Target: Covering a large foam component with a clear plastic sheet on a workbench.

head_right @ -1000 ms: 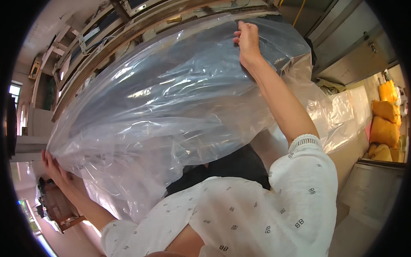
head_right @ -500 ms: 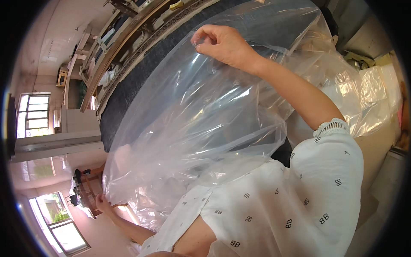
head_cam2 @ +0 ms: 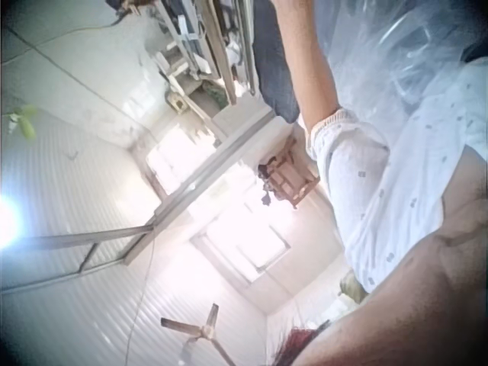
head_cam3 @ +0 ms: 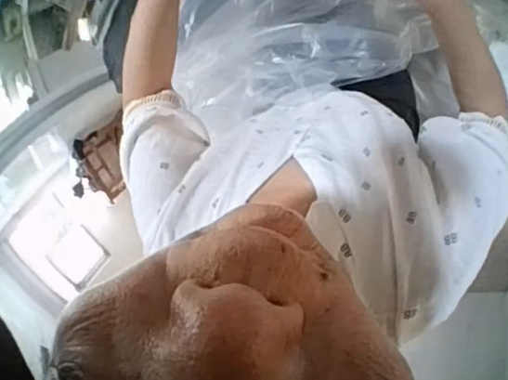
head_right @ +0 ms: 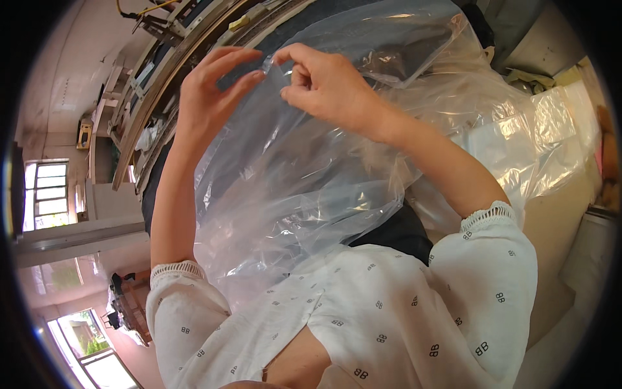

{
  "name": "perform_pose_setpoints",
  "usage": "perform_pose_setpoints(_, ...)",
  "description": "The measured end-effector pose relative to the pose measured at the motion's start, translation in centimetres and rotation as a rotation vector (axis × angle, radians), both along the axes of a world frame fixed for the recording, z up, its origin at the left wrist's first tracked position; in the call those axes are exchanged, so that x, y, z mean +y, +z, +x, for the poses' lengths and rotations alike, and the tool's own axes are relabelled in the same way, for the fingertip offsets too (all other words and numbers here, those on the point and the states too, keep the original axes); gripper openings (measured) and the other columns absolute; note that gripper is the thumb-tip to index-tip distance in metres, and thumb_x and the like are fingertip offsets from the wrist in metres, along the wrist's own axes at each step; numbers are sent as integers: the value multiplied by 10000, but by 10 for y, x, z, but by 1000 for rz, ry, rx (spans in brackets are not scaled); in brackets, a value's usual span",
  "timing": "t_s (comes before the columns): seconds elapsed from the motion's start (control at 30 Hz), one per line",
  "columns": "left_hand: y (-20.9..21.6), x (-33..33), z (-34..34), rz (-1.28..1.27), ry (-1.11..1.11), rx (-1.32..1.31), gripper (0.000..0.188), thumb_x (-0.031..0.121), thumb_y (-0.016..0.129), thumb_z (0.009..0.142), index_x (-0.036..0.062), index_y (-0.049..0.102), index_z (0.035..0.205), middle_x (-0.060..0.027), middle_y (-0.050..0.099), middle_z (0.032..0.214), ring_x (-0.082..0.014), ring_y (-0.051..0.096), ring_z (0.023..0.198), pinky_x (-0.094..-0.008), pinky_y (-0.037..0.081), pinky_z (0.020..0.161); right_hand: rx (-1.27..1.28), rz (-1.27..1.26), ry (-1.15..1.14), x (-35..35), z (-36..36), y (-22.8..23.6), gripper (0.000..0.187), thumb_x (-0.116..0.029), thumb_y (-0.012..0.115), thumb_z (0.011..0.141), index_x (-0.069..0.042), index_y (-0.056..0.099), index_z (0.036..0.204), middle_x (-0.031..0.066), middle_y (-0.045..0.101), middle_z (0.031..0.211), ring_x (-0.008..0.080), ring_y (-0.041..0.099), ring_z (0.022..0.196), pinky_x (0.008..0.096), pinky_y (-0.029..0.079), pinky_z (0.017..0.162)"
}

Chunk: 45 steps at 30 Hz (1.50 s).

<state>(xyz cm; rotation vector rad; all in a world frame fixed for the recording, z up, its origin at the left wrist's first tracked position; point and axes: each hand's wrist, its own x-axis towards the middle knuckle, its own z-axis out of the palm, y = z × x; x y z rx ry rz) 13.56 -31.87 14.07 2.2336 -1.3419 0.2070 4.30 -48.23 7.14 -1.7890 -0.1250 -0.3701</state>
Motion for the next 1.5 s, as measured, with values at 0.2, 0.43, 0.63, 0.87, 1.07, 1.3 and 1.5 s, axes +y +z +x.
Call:
perform_pose_setpoints(0.2, -27, -34, 23, -236, -210, 275, 181, 16, 659, 733, 28, 668, 914, -59, 630, 860, -141, 594, 824, -244, 463, 711, 32, 349, 135, -24, 1, -9, 374, -58, 601, 769, 6, 499, 1123, -53, 435, 617, 32, 402, 587, 194, 360, 553)
perform_pose_setpoints(0.43, -64, -51, 34, -508, -207, 365, 156, 38, 657, 757, 36, 655, 913, -68, 620, 926, -138, 577, 853, -251, 457, 754, 195, 606, 339, -50, 7, -6, 460, -103, 594, 788, 15, 454, 1211, -40, 466, 672, 16, 411, 595, 164, 333, 518)
perform_pose_setpoints(0.63, -86, -51, 45, -1112, -72, 1211, 176, 153, 612, 829, 81, 562, 981, -41, 588, 898, -111, 549, 821, -225, 433, 747, 377, 391, 409, -93, 32, 6, 338, -168, 562, 803, -23, 547, 1109, -36, 515, 739, 15, 406, 570, 164, 317, 475)
perform_pose_setpoints(0.87, -105, 230, 157, -777, 790, 539, 365, 213, 469, 876, 49, 480, 1201, -83, 521, 1092, -190, 503, 973, -296, 411, 827, -109, -840, -530, -181, 56, -59, 177, -199, 589, 772, -41, 572, 849, 54, 576, 865, 212, 529, 788, 318, 427, 643)
perform_pose_setpoints(1.07, -96, 518, 89, -152, 1295, -366, 306, 239, 465, 883, -39, 559, 968, -160, 598, 943, -251, 555, 805, -347, 441, 765, -338, -890, -578, -205, 41, -72, 258, -245, 623, 762, -38, 551, 897, 68, 571, 884, 228, 518, 884, 341, 402, 755)
perform_pose_setpoints(1.3, -135, 648, 79, 256, 1491, -164, 269, 237, 524, 804, -16, 576, 880, -148, 597, 833, -282, 555, 772, -369, 437, 704, -207, -628, -112, -192, 35, -42, 96, -102, 562, 801, -36, 493, 801, 97, 571, 983, 257, 534, 914, 346, 406, 804)
perform_pose_setpoints(1.5, -185, 602, 142, -308, 1287, -393, 317, 260, 520, 795, -42, 610, 832, -168, 624, 763, -274, 593, 697, -388, 442, 627, 291, -369, -230, -219, 8, 28, 157, -170, 605, 768, -59, 508, 824, 84, 542, 883, 242, 516, 855, 329, 394, 770)
